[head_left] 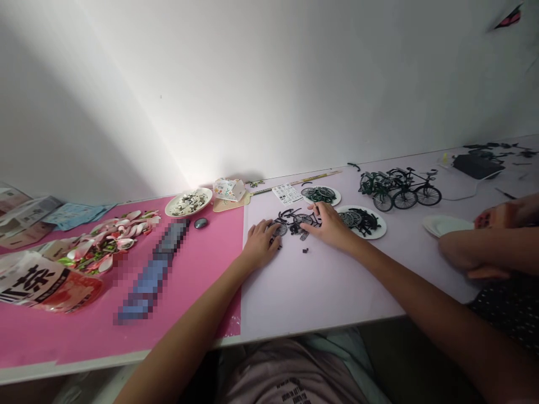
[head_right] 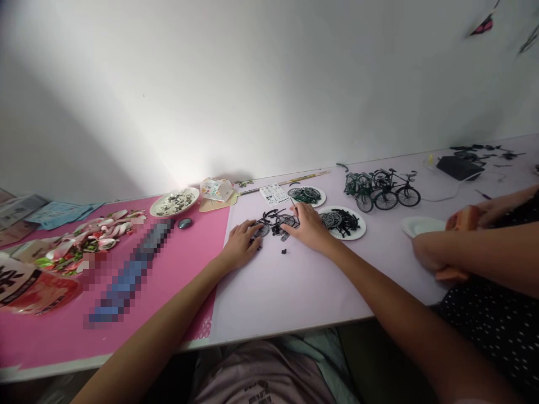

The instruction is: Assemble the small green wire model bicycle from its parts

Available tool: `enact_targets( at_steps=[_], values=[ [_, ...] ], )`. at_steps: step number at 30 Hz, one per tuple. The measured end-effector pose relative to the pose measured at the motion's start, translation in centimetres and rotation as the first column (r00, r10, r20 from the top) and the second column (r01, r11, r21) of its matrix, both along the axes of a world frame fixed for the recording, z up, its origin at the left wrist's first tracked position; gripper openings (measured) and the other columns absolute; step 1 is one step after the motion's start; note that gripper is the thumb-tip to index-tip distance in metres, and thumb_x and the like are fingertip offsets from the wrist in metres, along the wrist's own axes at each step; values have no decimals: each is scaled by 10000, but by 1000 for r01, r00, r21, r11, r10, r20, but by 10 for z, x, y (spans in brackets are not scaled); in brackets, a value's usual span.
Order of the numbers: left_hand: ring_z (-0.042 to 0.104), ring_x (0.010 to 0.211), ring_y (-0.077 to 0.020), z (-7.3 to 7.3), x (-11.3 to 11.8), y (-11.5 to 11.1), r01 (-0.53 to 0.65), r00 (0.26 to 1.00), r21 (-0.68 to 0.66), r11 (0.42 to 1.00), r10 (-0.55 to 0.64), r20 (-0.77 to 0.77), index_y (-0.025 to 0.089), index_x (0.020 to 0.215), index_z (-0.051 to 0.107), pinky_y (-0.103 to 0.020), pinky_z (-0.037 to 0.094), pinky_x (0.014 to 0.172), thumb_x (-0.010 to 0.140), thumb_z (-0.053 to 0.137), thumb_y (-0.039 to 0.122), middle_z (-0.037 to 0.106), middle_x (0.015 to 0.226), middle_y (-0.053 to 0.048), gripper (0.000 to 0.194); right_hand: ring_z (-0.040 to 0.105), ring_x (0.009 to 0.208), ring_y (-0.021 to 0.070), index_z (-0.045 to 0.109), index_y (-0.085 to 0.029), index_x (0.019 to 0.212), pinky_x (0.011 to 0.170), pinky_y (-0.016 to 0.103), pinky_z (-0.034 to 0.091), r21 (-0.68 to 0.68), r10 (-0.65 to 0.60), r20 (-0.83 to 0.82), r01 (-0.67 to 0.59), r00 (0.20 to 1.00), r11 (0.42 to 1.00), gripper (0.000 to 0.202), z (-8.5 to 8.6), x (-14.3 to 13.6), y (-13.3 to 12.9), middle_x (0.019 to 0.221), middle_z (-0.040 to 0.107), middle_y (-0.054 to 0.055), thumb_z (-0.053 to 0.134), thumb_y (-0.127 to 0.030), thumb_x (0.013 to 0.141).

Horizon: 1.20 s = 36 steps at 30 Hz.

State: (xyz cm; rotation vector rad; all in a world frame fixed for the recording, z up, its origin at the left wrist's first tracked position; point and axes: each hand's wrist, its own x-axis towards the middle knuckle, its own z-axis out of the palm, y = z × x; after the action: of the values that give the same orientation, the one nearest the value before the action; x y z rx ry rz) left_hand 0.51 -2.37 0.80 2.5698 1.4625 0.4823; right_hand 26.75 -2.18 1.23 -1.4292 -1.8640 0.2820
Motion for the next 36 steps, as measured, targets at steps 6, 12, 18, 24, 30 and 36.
enact_targets(
  at_steps=[6,12,18,24,30,36],
  values=[
    [380,1518,-311,1,0,0,1,1000,0,1000,-1,-8,213,1496,521,-545,300,1252,1023,388,400,472,1583,-146,526,586,1078,298,506,-282,1100,868,390,484,-193,51,55,-39,997,980,585,-5,13,1,1164,601,77,767,-668,747],
    [394,1506,-325,0,1,0,-23,1000,-6,1000,23,-13,244,1495,520,-586,275,1257,1021,398,413,461,1595,-130,518,597,1110,300,486,-276,1015,900,409,493,-245,92,43,-79,995,966,370,-6,13,5,1191,617,87,691,-542,860],
    [378,1519,-314,-2,0,1,-2,1000,0,1000,2,-11,217,1503,511,-570,283,1258,1027,390,404,461,1593,-146,525,601,1162,309,500,-272,1018,974,424,490,-168,60,6,-58,998,984,381,-7,11,6,1245,635,104,737,-505,832],
    [398,1504,-306,-7,0,3,-3,1000,29,1000,2,8,261,1477,528,-575,309,1245,1017,424,392,489,1568,-122,490,595,1252,289,537,-280,1101,1049,445,473,-183,8,-125,-31,992,983,444,6,11,-2,1352,640,92,747,-561,828],
    [398,1506,-308,-7,0,4,-1,1000,26,1000,0,16,244,1468,515,-577,310,1240,1014,424,398,492,1571,-129,488,613,1266,285,545,-284,1107,1050,464,489,-156,36,-248,-77,968,985,416,15,12,-7,1383,649,91,715,-580,871],
    [375,1521,-317,-5,0,3,-4,999,1,1000,4,49,189,1523,393,-574,268,1260,1008,430,406,489,1578,-149,560,605,1287,297,471,-284,996,1068,479,480,-125,55,-279,-93,959,988,381,18,11,-7,1393,651,92,714,-554,883]
  ],
)
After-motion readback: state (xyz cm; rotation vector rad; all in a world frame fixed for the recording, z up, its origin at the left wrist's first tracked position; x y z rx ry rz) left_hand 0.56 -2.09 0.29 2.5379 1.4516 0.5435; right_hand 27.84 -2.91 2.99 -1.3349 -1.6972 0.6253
